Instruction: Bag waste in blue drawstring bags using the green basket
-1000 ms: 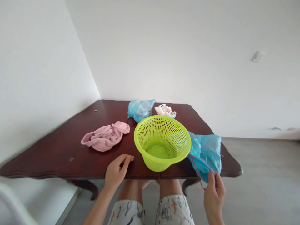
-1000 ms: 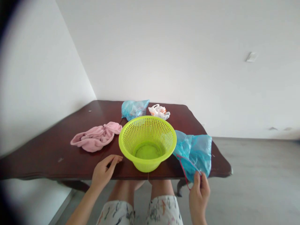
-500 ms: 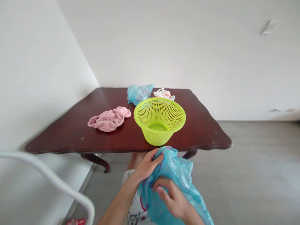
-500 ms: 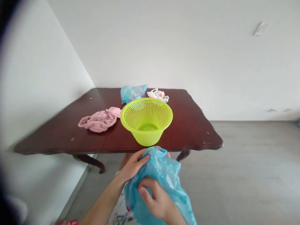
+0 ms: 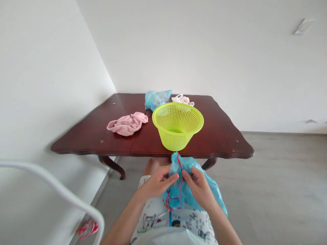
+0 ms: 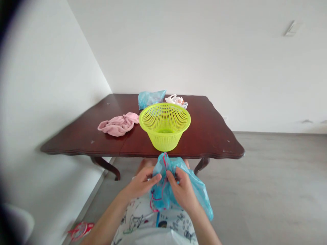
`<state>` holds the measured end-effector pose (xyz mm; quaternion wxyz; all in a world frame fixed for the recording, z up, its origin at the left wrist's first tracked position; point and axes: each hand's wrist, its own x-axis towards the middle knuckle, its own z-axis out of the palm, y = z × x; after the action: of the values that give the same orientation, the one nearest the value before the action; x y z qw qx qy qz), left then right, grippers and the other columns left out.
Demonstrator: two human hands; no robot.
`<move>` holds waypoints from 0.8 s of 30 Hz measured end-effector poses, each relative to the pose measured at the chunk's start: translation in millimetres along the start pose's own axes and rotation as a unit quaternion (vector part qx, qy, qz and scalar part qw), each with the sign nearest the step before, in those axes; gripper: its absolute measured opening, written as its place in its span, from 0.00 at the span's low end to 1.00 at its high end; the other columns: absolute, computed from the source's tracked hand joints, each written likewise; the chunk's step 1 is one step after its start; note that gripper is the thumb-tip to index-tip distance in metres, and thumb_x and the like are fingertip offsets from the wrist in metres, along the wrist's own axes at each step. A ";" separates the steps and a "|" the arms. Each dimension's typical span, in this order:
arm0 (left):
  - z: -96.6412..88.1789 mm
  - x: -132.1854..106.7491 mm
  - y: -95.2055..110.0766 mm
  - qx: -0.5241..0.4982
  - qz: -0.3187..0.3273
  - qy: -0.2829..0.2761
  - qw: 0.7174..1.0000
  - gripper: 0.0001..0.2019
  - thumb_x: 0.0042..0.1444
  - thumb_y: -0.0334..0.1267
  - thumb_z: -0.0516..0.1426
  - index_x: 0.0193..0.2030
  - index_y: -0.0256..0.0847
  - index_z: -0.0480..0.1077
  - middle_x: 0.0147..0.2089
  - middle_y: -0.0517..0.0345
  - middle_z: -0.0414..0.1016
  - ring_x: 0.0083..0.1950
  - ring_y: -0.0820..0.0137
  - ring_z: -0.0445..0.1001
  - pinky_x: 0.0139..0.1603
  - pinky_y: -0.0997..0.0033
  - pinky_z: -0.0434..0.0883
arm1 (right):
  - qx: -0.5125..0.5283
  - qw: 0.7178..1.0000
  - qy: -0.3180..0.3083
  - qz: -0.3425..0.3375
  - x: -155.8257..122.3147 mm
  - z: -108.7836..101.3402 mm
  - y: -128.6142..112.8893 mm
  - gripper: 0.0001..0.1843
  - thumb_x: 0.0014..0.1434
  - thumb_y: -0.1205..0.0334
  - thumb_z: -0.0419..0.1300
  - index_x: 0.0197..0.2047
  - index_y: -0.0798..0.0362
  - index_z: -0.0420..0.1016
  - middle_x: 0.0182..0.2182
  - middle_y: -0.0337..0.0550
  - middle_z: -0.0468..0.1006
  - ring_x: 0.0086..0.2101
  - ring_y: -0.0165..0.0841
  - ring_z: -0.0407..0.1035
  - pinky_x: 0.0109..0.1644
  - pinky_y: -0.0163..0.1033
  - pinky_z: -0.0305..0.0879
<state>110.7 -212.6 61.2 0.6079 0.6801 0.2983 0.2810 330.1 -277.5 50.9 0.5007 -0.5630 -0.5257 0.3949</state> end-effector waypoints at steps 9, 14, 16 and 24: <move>-37.8 -28.4 5.7 -0.228 -0.037 0.255 0.939 0.32 0.58 0.70 0.76 0.40 0.39 0.82 0.32 0.57 0.82 0.31 0.67 0.78 0.33 0.70 0.78 | 0.374 0.909 0.054 0.176 0.0 -52.8 -11.8 0.25 0.57 0.39 0.86 0.49 0.45 0.91 0.39 0.44 0.93 0.44 0.49 0.87 0.53 0.50 0.86; -60.3 -44.8 19.0 -0.411 -0.097 0.250 0.871 0.23 0.66 0.59 0.74 0.38 0.39 0.80 0.36 0.52 0.87 0.37 0.60 0.87 0.40 0.66 0.84 | 0.439 0.863 0.066 0.240 -3.2 -74.0 -6.6 0.29 0.53 0.34 0.86 0.45 0.47 0.93 0.42 0.49 0.95 0.55 0.57 0.89 0.65 0.58 0.85; -67.1 -48.6 20.8 -0.407 -0.140 0.248 0.868 0.20 0.71 0.55 0.70 0.40 0.38 0.81 0.32 0.52 0.85 0.33 0.61 0.86 0.38 0.66 0.83 | 0.430 0.863 0.057 0.258 -5.5 -75.7 -7.4 0.29 0.54 0.35 0.86 0.47 0.48 0.93 0.44 0.50 0.95 0.56 0.59 0.89 0.64 0.58 0.86; -92.6 -51.2 2.1 -0.004 -0.112 0.294 0.949 0.33 0.73 0.75 0.59 0.53 0.42 0.80 0.50 0.49 0.87 0.54 0.53 0.85 0.55 0.59 0.81 | 0.362 0.907 0.100 0.193 -6.7 -85.3 -27.8 0.29 0.56 0.38 0.85 0.54 0.46 0.91 0.44 0.45 0.94 0.46 0.51 0.90 0.48 0.50 0.88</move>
<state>7.9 -190.1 71.9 0.5234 0.5274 0.5371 0.3993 406.5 -298.3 93.5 0.6344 -0.4702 -0.1750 0.5881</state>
